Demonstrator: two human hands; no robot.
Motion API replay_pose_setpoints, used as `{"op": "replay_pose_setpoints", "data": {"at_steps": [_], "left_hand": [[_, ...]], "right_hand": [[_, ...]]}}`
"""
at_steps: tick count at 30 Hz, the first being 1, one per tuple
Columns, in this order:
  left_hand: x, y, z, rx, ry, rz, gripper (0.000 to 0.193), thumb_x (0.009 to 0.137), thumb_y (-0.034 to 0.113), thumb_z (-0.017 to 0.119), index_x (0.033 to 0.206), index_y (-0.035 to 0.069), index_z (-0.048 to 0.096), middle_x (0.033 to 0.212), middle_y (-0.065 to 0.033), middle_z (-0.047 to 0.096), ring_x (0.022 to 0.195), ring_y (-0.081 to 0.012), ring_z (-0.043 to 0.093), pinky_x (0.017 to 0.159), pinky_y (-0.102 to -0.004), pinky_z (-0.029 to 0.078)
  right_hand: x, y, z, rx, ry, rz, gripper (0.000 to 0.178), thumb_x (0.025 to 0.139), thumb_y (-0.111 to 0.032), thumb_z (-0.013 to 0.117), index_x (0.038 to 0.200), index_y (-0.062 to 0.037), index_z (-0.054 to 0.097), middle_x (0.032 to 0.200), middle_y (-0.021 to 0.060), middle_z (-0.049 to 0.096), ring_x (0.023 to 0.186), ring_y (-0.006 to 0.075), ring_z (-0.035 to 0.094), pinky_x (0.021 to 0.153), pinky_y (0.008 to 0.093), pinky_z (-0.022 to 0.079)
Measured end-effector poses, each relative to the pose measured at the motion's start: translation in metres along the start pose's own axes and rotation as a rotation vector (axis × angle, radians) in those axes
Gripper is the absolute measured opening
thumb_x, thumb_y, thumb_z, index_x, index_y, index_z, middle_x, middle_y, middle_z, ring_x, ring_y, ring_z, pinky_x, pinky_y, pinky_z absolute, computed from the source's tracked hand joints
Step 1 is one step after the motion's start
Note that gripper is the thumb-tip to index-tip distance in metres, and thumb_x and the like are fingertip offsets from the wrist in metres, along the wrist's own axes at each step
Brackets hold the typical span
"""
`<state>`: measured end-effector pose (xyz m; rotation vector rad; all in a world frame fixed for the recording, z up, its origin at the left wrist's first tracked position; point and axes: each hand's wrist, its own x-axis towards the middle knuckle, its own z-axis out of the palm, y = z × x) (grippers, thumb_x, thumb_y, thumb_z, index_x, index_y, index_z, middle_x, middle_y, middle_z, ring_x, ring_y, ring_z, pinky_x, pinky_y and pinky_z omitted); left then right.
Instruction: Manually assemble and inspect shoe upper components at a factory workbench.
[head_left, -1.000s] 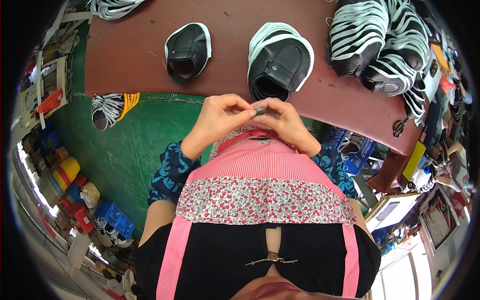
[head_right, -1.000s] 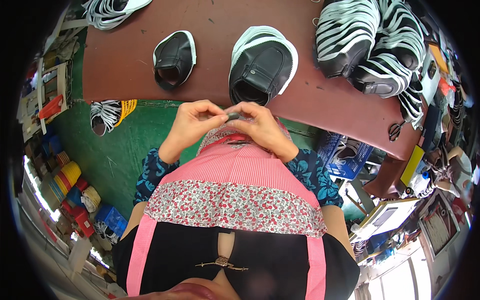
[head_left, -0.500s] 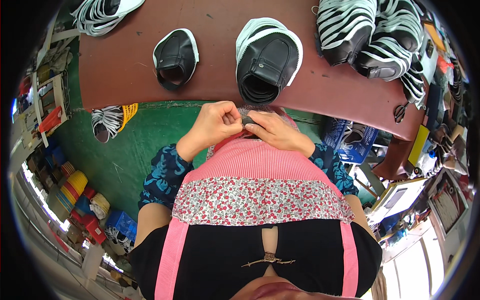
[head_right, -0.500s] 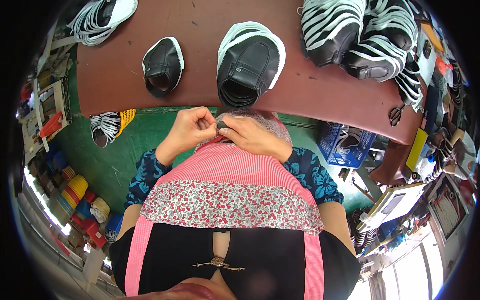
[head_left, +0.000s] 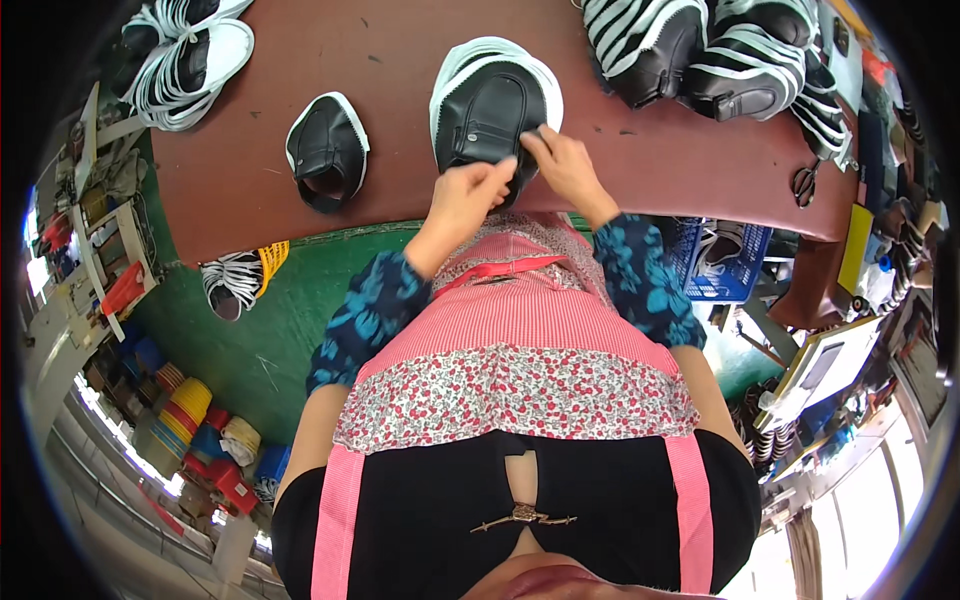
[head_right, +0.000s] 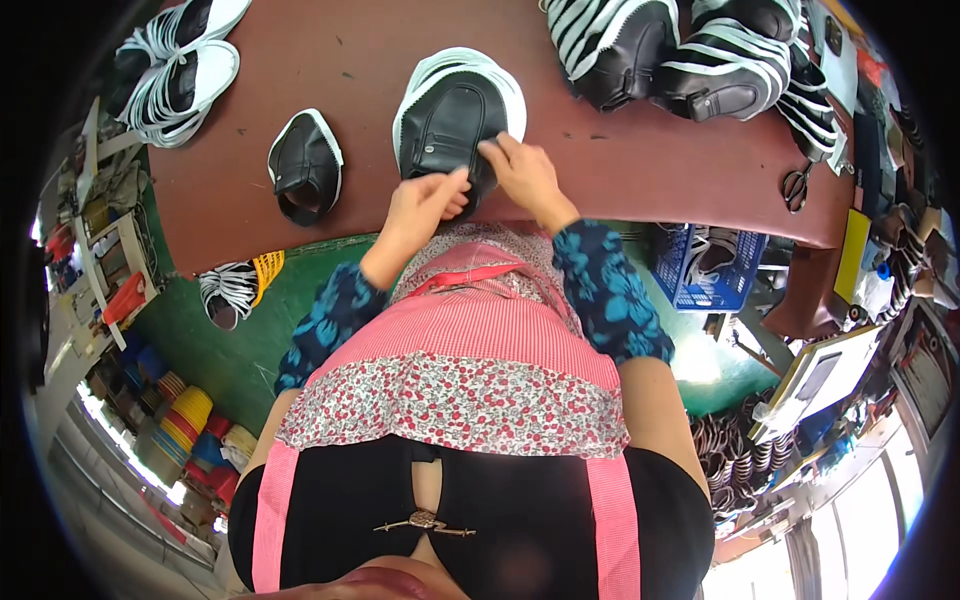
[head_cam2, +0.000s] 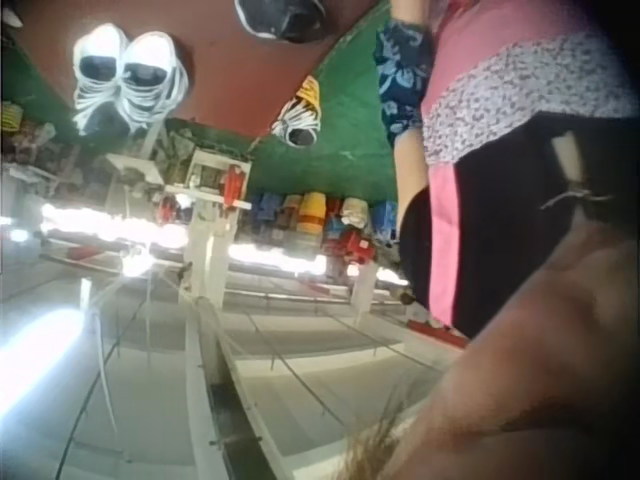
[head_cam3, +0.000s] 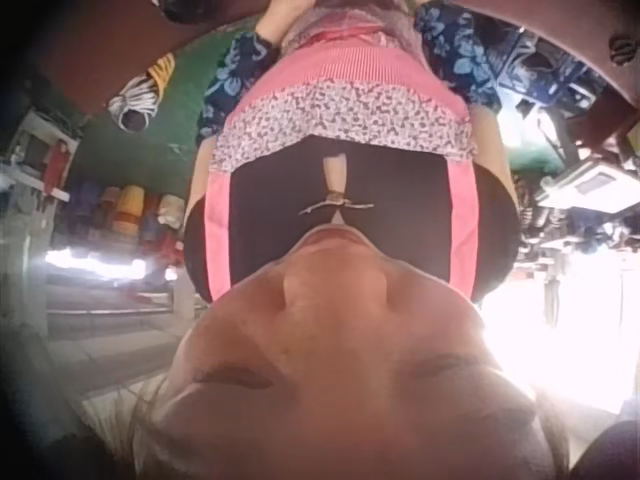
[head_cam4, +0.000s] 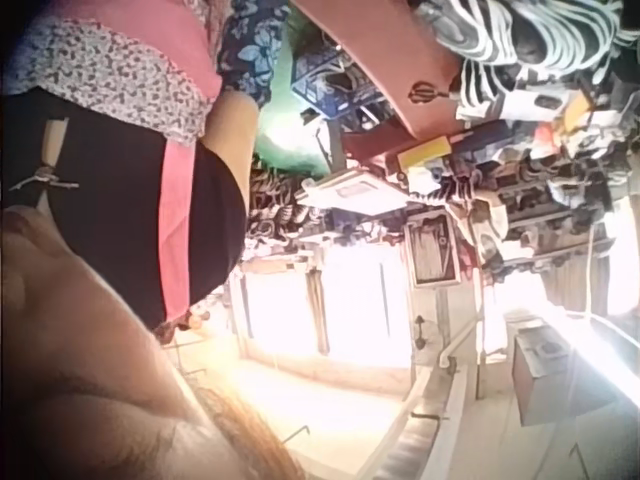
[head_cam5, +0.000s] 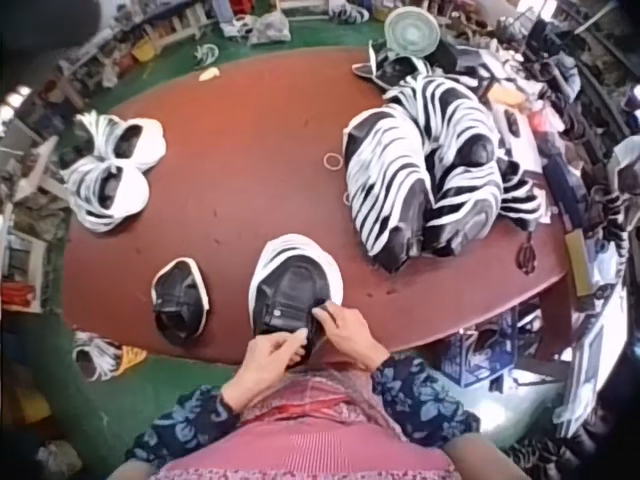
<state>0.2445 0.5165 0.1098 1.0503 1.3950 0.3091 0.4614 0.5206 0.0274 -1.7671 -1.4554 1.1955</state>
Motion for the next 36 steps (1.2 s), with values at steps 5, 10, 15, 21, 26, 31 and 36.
{"op": "replay_pose_setpoints", "data": {"at_steps": [5,10,15,21,26,31,36], "left_hand": [[0.019,-0.005,0.012,-0.181,0.124,-0.140,0.054,0.104,0.050,0.077,0.097,-0.002,0.086,0.083,-0.0078,0.081,0.073,-0.0135,0.075,0.068,-0.0265,0.058],[0.018,-0.005,0.022,-0.222,0.181,-0.187,0.059,0.101,0.053,0.081,0.103,-0.006,0.084,0.093,-0.0113,0.082,0.078,-0.0163,0.076,0.073,-0.0275,0.059],[0.007,-0.020,0.019,-0.501,0.222,-0.237,0.045,0.096,0.045,0.089,0.097,0.002,0.076,0.098,-0.0114,0.081,0.083,-0.0152,0.075,0.072,-0.0276,0.059],[-0.037,-0.012,0.003,-0.384,0.318,-0.051,0.039,0.105,0.038,0.081,0.094,0.001,0.074,0.087,-0.0077,0.076,0.077,-0.0132,0.073,0.071,-0.0287,0.059],[-0.068,-0.040,-0.086,-0.646,0.798,0.091,0.035,0.114,0.045,0.064,0.113,0.010,0.062,0.104,-0.0052,0.068,0.086,-0.0150,0.068,0.067,-0.0323,0.059],[-0.001,-0.151,-0.202,-0.768,0.796,0.128,0.038,0.107,0.033,0.078,0.124,0.006,0.059,0.110,-0.0066,0.070,0.094,-0.0206,0.071,0.081,-0.0371,0.060],[0.026,-0.188,-0.249,-0.209,0.696,-0.014,0.037,0.096,0.032,0.091,0.110,0.004,0.072,0.102,-0.0075,0.076,0.089,-0.0241,0.074,0.080,-0.0427,0.060]], "right_hand": [[0.004,-0.001,0.002,-0.077,0.082,-0.114,0.031,0.110,-0.035,0.065,0.106,-0.0054,0.072,0.092,0.0259,0.072,0.086,0.0487,0.072,0.073,0.0548,0.055],[-0.006,0.033,0.010,-0.153,0.235,0.018,0.032,0.109,-0.037,0.067,0.104,-0.0061,0.072,0.089,0.0269,0.073,0.084,0.0490,0.073,0.070,0.0572,0.055],[-0.038,0.006,0.012,0.110,0.112,-0.078,0.027,0.110,-0.030,0.067,0.104,-0.0031,0.069,0.089,0.0293,0.070,0.087,0.0523,0.070,0.069,0.0543,0.054],[-0.042,0.028,0.001,0.268,0.127,0.183,0.040,0.117,-0.036,0.059,0.098,-0.0020,0.067,0.077,0.0069,0.070,0.073,0.0129,0.067,0.069,0.0305,0.054],[-0.041,0.031,0.002,0.589,0.098,0.331,0.035,0.119,-0.039,0.057,0.106,-0.0090,0.069,0.097,-0.0010,0.070,0.089,0.0086,0.066,0.077,0.0277,0.058],[-0.037,0.034,0.007,0.696,0.115,0.326,0.033,0.118,-0.038,0.059,0.110,-0.0083,0.072,0.097,-0.0012,0.067,0.090,0.0077,0.065,0.080,0.0281,0.059],[-0.028,0.023,0.014,0.749,0.086,0.346,0.034,0.117,-0.037,0.061,0.113,-0.0055,0.074,0.102,0.0004,0.070,0.090,0.0086,0.065,0.082,0.0286,0.059]]}}
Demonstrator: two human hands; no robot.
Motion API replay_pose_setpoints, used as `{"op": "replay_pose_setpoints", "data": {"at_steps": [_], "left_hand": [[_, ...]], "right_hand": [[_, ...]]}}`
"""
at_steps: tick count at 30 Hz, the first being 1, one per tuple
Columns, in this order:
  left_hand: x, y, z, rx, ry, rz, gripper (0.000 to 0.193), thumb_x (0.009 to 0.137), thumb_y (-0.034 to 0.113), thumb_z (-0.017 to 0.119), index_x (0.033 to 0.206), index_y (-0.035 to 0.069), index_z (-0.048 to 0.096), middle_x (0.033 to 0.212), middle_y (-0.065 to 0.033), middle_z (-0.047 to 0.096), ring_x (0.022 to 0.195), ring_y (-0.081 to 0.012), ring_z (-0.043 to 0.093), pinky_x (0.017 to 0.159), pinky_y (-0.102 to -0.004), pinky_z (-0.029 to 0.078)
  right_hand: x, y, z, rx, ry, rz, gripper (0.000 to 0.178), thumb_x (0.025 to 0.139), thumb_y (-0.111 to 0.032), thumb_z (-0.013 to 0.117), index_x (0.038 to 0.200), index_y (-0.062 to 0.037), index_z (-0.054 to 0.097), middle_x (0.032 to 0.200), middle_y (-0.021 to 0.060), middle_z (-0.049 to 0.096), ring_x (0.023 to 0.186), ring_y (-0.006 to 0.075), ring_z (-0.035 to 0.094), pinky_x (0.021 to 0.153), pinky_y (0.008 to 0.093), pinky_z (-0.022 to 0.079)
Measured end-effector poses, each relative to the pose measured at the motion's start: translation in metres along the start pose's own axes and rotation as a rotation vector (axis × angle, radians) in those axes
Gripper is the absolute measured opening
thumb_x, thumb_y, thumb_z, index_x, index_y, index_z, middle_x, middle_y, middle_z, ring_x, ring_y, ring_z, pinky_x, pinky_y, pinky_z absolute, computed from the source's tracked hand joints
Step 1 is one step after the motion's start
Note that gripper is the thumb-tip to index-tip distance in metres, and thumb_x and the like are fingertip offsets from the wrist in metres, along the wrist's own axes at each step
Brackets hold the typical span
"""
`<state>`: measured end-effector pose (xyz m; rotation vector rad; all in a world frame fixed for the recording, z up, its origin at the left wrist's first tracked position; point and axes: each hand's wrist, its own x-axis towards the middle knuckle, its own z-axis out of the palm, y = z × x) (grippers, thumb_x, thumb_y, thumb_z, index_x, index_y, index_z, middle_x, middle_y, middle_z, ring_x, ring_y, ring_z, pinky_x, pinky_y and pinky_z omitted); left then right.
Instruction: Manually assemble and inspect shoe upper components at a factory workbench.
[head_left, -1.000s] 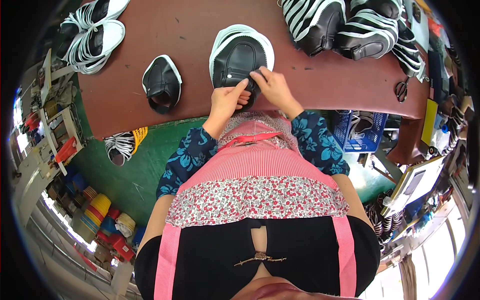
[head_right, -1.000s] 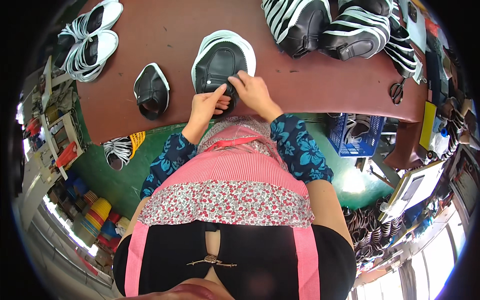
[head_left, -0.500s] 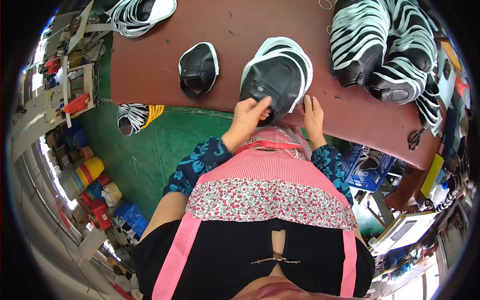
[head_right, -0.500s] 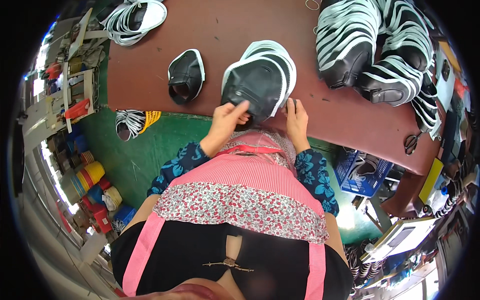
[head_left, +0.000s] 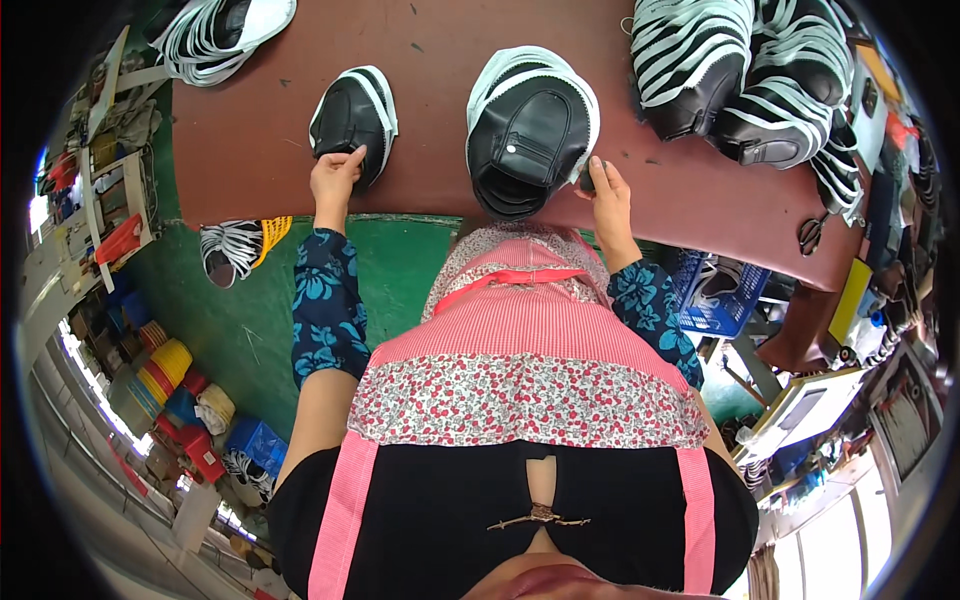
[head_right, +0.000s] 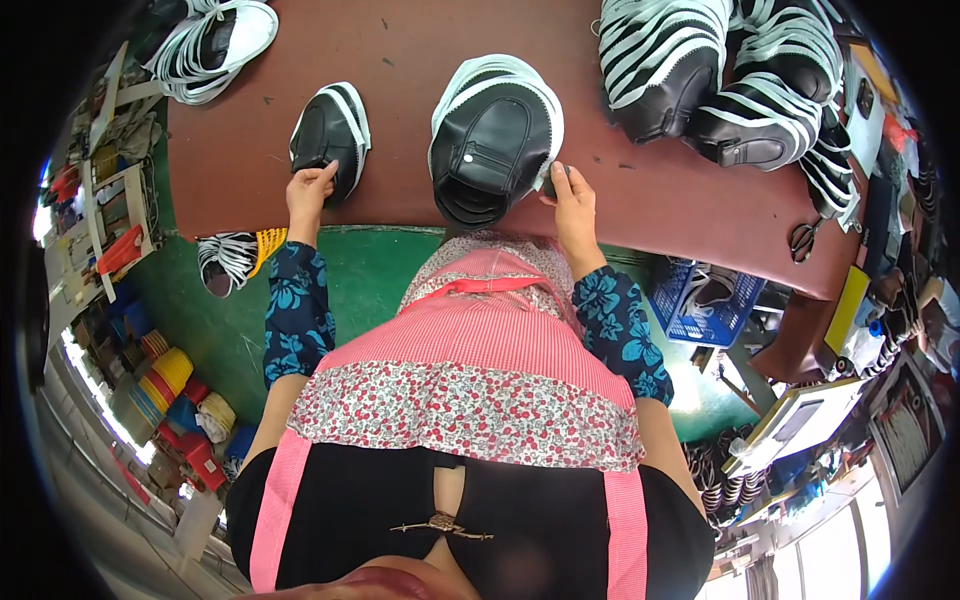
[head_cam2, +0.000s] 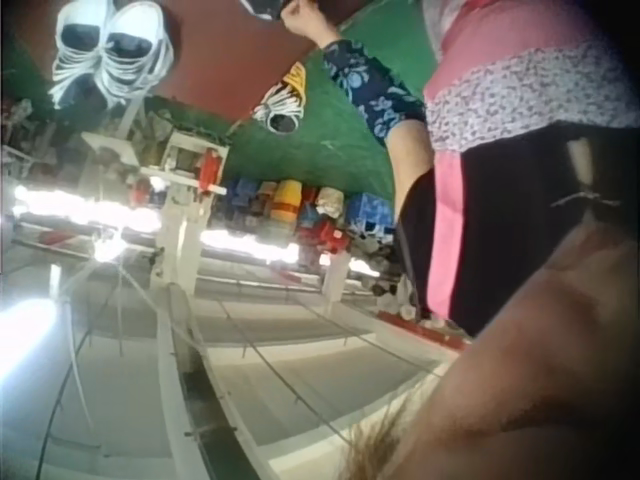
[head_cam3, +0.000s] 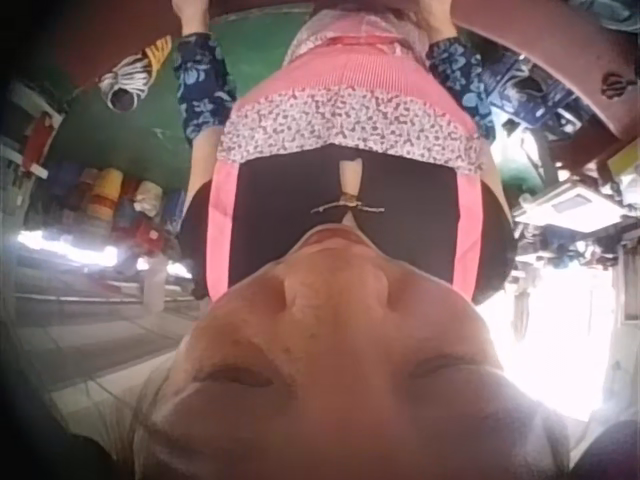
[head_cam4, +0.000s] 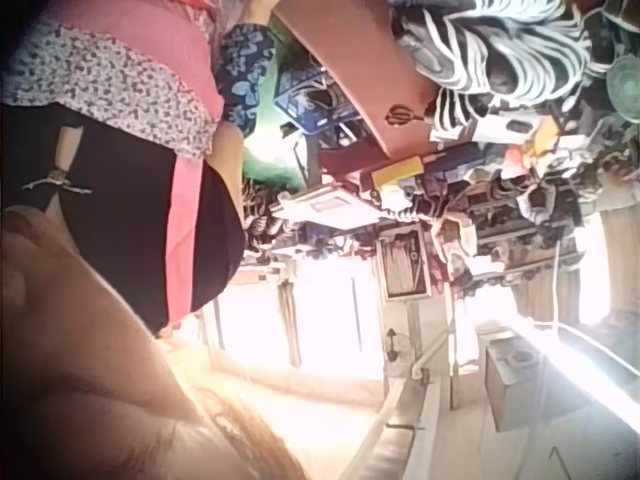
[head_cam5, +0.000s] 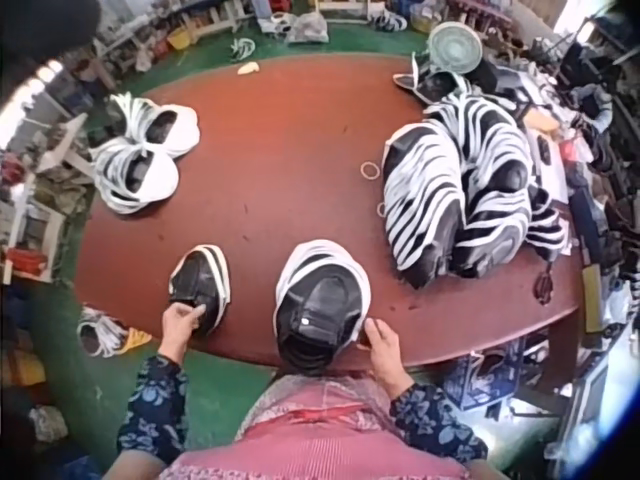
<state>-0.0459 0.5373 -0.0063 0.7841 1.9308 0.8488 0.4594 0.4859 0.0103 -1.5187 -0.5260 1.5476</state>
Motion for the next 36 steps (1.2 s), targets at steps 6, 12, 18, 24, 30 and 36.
{"op": "replay_pose_setpoints", "data": {"at_steps": [6,12,18,24,30,36], "left_hand": [[-0.136,0.101,0.113,0.330,-0.230,0.453,0.027,0.105,0.027,0.081,0.096,0.001,0.083,0.087,-0.0081,0.076,0.076,-0.0140,0.067,0.073,-0.0349,0.055],[-0.203,0.078,0.161,-0.148,-0.548,-0.200,0.036,0.099,0.030,0.086,0.114,-0.003,0.080,0.115,-0.0081,0.080,0.101,-0.0155,0.073,0.088,-0.0347,0.057],[-0.183,0.060,0.098,-0.689,-0.433,-0.406,0.045,0.102,0.012,0.078,0.144,0.004,0.063,0.134,-0.0069,0.074,0.124,-0.0232,0.072,0.113,-0.0440,0.056],[-0.201,0.059,0.111,-0.395,-0.421,-0.247,0.046,0.092,0.003,0.087,0.136,0.002,0.071,0.120,-0.0046,0.077,0.106,-0.0174,0.074,0.099,-0.0360,0.059],[-0.214,0.078,0.187,0.020,-0.416,0.077,0.029,0.098,0.019,0.087,0.118,-0.001,0.083,0.104,-0.0031,0.082,0.091,-0.0134,0.074,0.085,-0.0333,0.059],[-0.191,0.084,0.216,-0.297,-0.528,-0.115,0.032,0.101,0.013,0.081,0.128,-0.004,0.078,0.119,-0.0041,0.080,0.105,-0.0144,0.074,0.091,-0.0318,0.058]], "right_hand": [[-0.007,-0.001,-0.005,0.004,0.026,-0.073,0.027,0.116,-0.028,0.064,0.113,-0.0041,0.076,0.100,-0.0016,0.072,0.088,0.0073,0.064,0.082,0.0269,0.055],[-0.045,-0.042,0.041,-0.034,-0.216,-0.174,0.030,0.117,-0.024,0.062,0.110,0.0015,0.075,0.102,0.0053,0.077,0.090,0.0103,0.069,0.084,0.0263,0.057],[0.014,0.011,-0.020,0.075,0.132,-0.034,0.023,0.115,-0.026,0.067,0.119,-0.0032,0.071,0.106,0.0045,0.076,0.093,0.0123,0.070,0.087,0.0310,0.060],[0.017,0.003,-0.019,0.048,-0.032,0.002,0.023,0.105,-0.016,0.079,0.121,-0.0017,0.070,0.101,0.0027,0.074,0.087,0.0097,0.069,0.081,0.0255,0.057],[0.007,-0.029,0.016,-0.035,-0.005,-0.095,0.018,0.104,-0.017,0.081,0.109,-0.0016,0.072,0.090,0.0011,0.072,0.078,0.0084,0.067,0.072,0.0274,0.057],[-0.018,-0.045,0.037,-0.869,0.015,-0.635,0.028,0.107,-0.033,0.073,0.101,-0.0053,0.068,0.089,0.0264,0.071,0.081,0.0486,0.070,0.069,0.0536,0.058]]}}
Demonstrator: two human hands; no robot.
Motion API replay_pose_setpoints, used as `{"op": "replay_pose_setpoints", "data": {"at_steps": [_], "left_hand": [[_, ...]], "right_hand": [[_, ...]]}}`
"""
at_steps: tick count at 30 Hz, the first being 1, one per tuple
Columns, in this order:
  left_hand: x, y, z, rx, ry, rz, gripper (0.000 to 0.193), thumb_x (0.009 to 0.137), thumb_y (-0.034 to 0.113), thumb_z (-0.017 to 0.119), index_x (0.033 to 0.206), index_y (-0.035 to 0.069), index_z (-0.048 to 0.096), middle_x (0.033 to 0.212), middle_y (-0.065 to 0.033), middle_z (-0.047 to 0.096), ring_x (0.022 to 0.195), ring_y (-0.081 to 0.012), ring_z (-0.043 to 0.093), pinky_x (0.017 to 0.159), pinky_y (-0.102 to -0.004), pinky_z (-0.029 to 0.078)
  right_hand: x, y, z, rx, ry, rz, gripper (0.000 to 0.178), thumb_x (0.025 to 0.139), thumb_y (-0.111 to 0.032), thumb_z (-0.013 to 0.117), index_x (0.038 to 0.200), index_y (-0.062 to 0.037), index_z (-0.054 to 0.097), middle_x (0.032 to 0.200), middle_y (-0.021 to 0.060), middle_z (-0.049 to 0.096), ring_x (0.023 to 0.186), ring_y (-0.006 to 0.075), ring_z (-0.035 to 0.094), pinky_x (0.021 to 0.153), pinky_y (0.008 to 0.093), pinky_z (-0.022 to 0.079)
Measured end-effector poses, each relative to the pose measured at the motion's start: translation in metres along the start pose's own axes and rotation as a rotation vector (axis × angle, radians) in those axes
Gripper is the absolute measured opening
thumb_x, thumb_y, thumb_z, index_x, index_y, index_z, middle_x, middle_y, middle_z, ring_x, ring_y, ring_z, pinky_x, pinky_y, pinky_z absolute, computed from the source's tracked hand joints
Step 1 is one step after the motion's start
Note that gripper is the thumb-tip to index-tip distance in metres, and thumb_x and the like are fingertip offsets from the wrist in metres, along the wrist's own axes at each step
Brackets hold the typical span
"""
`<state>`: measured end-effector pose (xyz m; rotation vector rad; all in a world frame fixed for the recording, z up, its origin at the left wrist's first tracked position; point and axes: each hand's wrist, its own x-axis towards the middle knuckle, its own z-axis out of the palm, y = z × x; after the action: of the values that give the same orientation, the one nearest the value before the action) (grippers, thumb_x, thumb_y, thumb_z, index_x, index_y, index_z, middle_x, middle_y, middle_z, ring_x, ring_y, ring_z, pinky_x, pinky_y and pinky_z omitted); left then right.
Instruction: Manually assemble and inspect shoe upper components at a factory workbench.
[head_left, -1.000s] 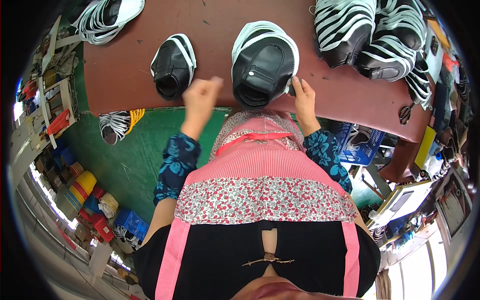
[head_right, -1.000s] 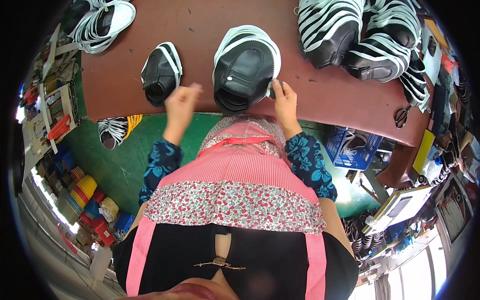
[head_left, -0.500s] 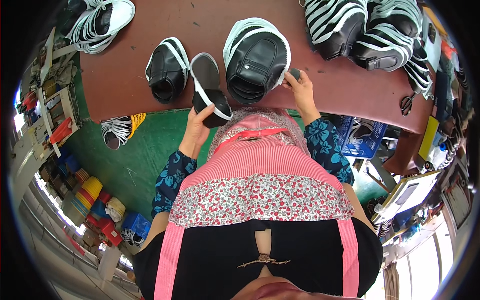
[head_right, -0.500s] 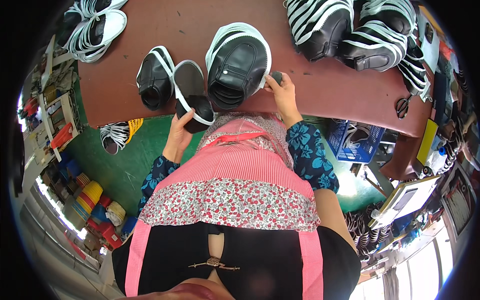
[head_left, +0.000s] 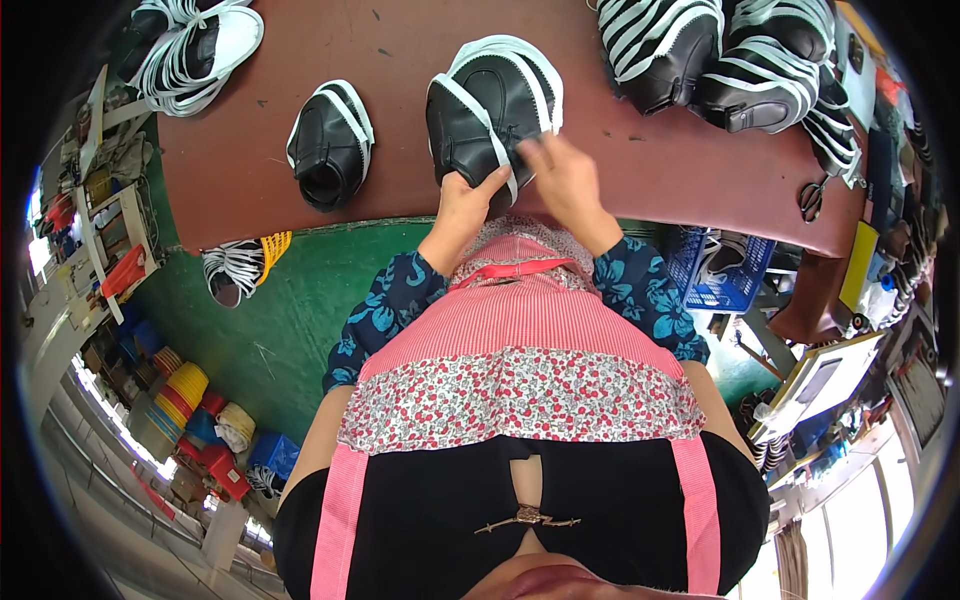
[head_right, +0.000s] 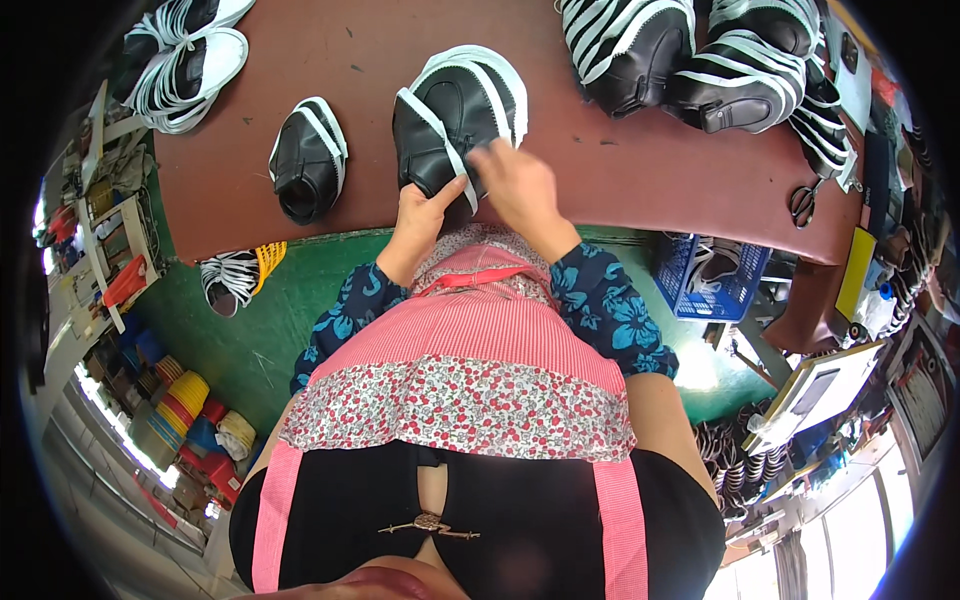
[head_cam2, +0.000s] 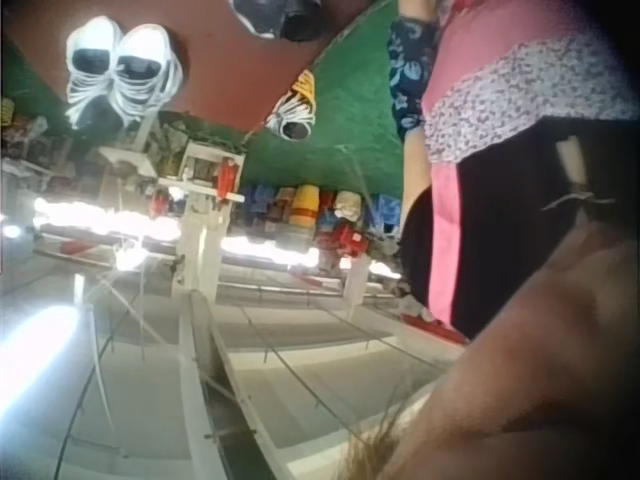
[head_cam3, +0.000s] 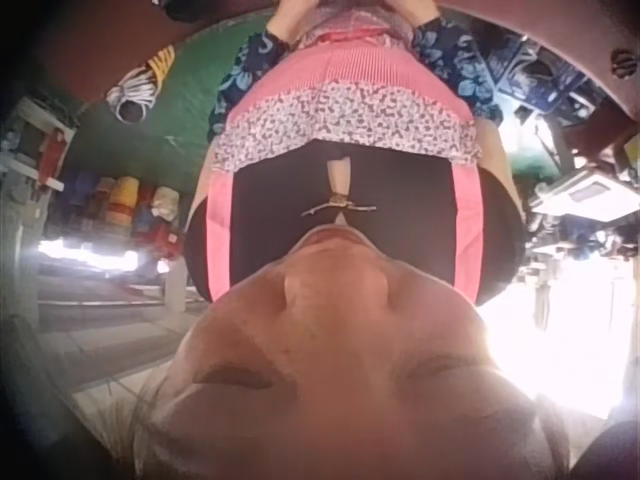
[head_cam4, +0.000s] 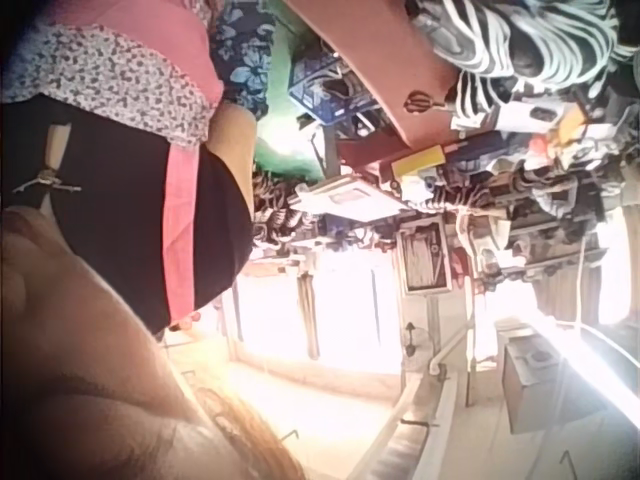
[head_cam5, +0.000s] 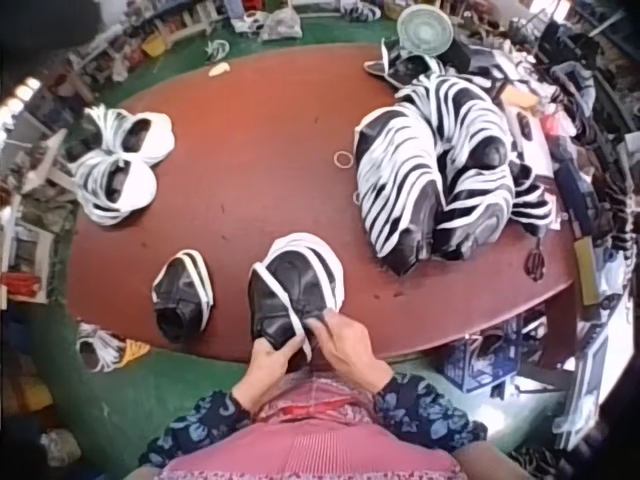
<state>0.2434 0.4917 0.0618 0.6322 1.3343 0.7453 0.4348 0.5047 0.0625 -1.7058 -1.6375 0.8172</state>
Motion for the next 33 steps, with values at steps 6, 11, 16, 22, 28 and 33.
{"op": "replay_pose_setpoints", "data": {"at_steps": [6,11,16,22,28,33], "left_hand": [[0.008,0.004,0.000,-0.097,-0.112,-0.038,0.032,0.103,0.007,0.077,0.133,-0.003,0.074,0.116,-0.0115,0.082,0.103,-0.0189,0.078,0.092,-0.0344,0.062],[0.017,0.022,0.018,-0.247,0.089,-0.137,0.029,0.103,0.015,0.079,0.125,-0.005,0.076,0.112,-0.0113,0.082,0.095,-0.0204,0.080,0.086,-0.0353,0.064],[0.014,0.017,0.025,-0.256,0.128,-0.147,0.032,0.105,0.022,0.080,0.122,-0.004,0.075,0.106,-0.0104,0.081,0.094,-0.0197,0.080,0.083,-0.0352,0.065],[0.017,0.024,0.027,-0.262,0.096,-0.196,0.033,0.106,0.022,0.079,0.125,-0.004,0.074,0.108,-0.0117,0.080,0.094,-0.0215,0.081,0.082,-0.0352,0.066],[0.019,0.020,0.028,-0.255,0.124,-0.198,0.034,0.105,0.023,0.080,0.125,-0.004,0.073,0.112,-0.0166,0.081,0.098,-0.0255,0.082,0.087,-0.0390,0.068],[0.024,0.011,0.030,-0.293,0.115,-0.137,0.037,0.106,0.022,0.079,0.128,-0.007,0.071,0.110,-0.0156,0.080,0.096,-0.0244,0.081,0.086,-0.0371,0.067]], "right_hand": [[0.015,0.024,0.013,-0.162,-0.131,0.114,0.040,0.108,-0.044,0.065,0.094,-0.0074,0.069,0.078,0.0239,0.074,0.077,0.0493,0.073,0.068,0.0607,0.057],[0.025,0.020,0.011,-0.021,-0.138,0.192,0.045,0.110,-0.046,0.060,0.094,-0.0053,0.071,0.082,0.0265,0.074,0.081,0.0515,0.073,0.073,0.0623,0.057],[0.007,0.035,-0.010,-0.225,-0.410,0.222,0.051,0.112,-0.047,0.053,0.098,-0.0029,0.072,0.094,0.0305,0.074,0.094,0.0519,0.073,0.083,0.0622,0.056],[0.006,0.026,-0.004,-0.134,-0.324,0.259,0.047,0.112,-0.048,0.054,0.103,-0.0056,0.072,0.094,0.0287,0.076,0.093,0.0527,0.074,0.084,0.0632,0.056],[0.025,0.033,0.006,-0.139,-0.259,0.147,0.044,0.111,-0.046,0.054,0.101,-0.0074,0.073,0.095,0.0263,0.077,0.089,0.0512,0.074,0.080,0.0626,0.058],[0.032,0.100,0.004,-0.230,-0.132,0.287,0.038,0.111,-0.041,0.056,0.106,-0.0087,0.074,0.094,0.0240,0.078,0.087,0.0483,0.076,0.077,0.0614,0.059]]}}
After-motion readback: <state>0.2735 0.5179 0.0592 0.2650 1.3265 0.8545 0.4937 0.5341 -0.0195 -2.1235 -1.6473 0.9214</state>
